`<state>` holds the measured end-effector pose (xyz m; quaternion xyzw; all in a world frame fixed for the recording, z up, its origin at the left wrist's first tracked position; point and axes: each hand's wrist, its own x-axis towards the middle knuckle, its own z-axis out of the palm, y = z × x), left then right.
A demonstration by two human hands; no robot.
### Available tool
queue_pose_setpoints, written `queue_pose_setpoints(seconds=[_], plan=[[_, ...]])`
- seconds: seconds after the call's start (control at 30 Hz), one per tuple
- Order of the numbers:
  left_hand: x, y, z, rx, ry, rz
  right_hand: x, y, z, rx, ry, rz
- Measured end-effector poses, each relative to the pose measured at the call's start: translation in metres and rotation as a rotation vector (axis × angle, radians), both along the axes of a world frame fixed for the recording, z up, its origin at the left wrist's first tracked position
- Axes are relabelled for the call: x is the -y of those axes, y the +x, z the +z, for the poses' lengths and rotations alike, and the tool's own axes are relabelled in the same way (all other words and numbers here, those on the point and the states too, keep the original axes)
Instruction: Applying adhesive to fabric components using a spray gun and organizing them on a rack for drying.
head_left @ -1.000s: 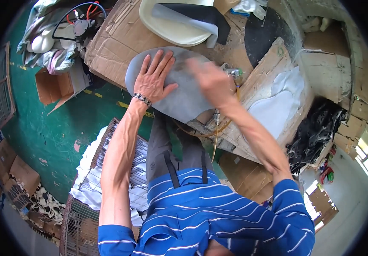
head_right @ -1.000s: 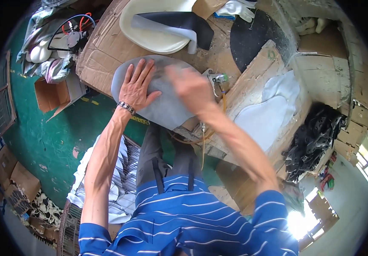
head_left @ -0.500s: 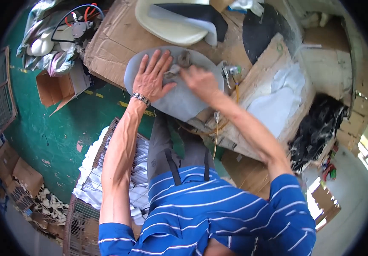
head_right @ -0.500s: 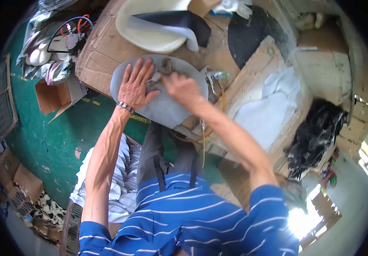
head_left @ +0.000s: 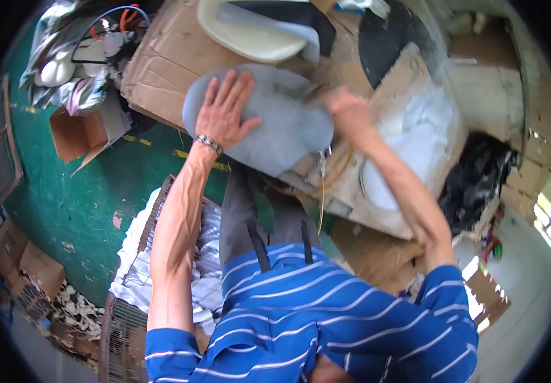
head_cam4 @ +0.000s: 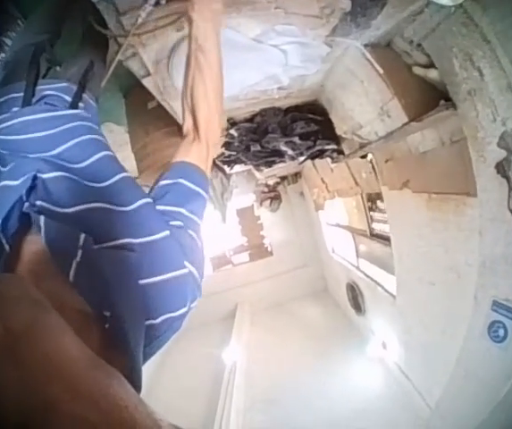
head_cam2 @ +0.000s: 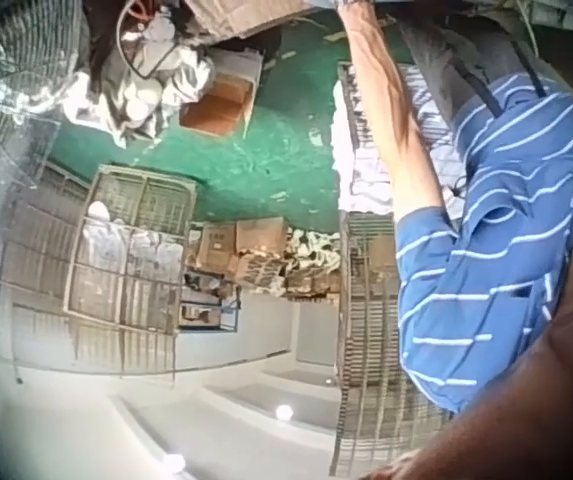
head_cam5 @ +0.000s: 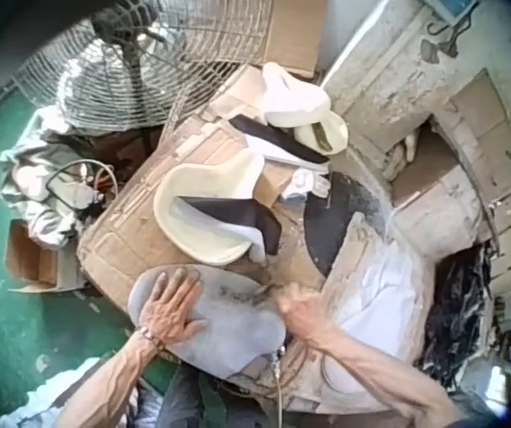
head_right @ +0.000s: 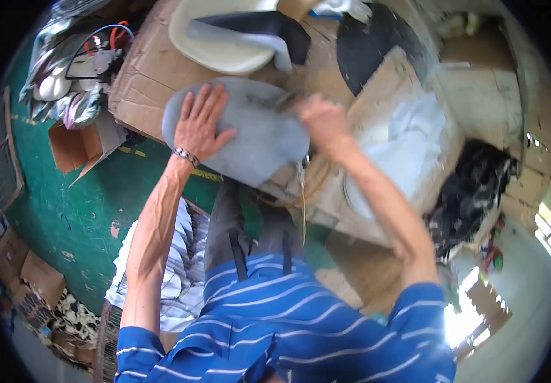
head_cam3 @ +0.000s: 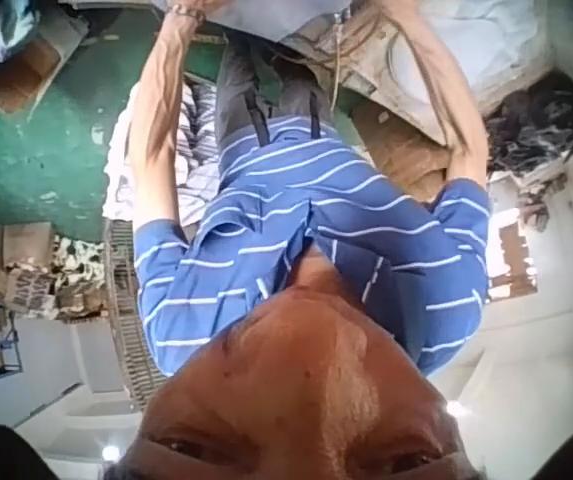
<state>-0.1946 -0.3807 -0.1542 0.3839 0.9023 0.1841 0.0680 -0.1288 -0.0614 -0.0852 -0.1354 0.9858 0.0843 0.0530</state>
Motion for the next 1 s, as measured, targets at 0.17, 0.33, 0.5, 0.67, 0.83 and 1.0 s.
queue_pose_setpoints(seconds=[0.17, 0.33, 0.5, 0.67, 0.83, 1.0], plan=[[0.004, -0.005, 0.005, -0.014, -0.026, 0.026, 0.014, -0.009, 0.046, -0.276, -0.164, -0.114], [-0.003, -0.008, -0.002, -0.02, -0.01, 0.019, 0.071, -0.019, -0.029, -0.197, -0.238, 0.175], [0.006, -0.013, 0.0, -0.05, -0.028, 0.039, -0.005, -0.01, 0.041, -0.142, 0.006, -0.153], [0.0, -0.009, 0.0, 0.007, -0.041, -0.009, 0.08, -0.022, 0.011, -0.343, -0.311, 0.041], [0.003, -0.003, 0.001, -0.027, -0.01, 0.013, -0.026, 0.004, 0.014, 0.08, 0.177, -0.204], [0.0, -0.008, 0.002, -0.034, -0.008, 0.022, 0.026, -0.009, 0.048, -0.327, -0.209, -0.106]])
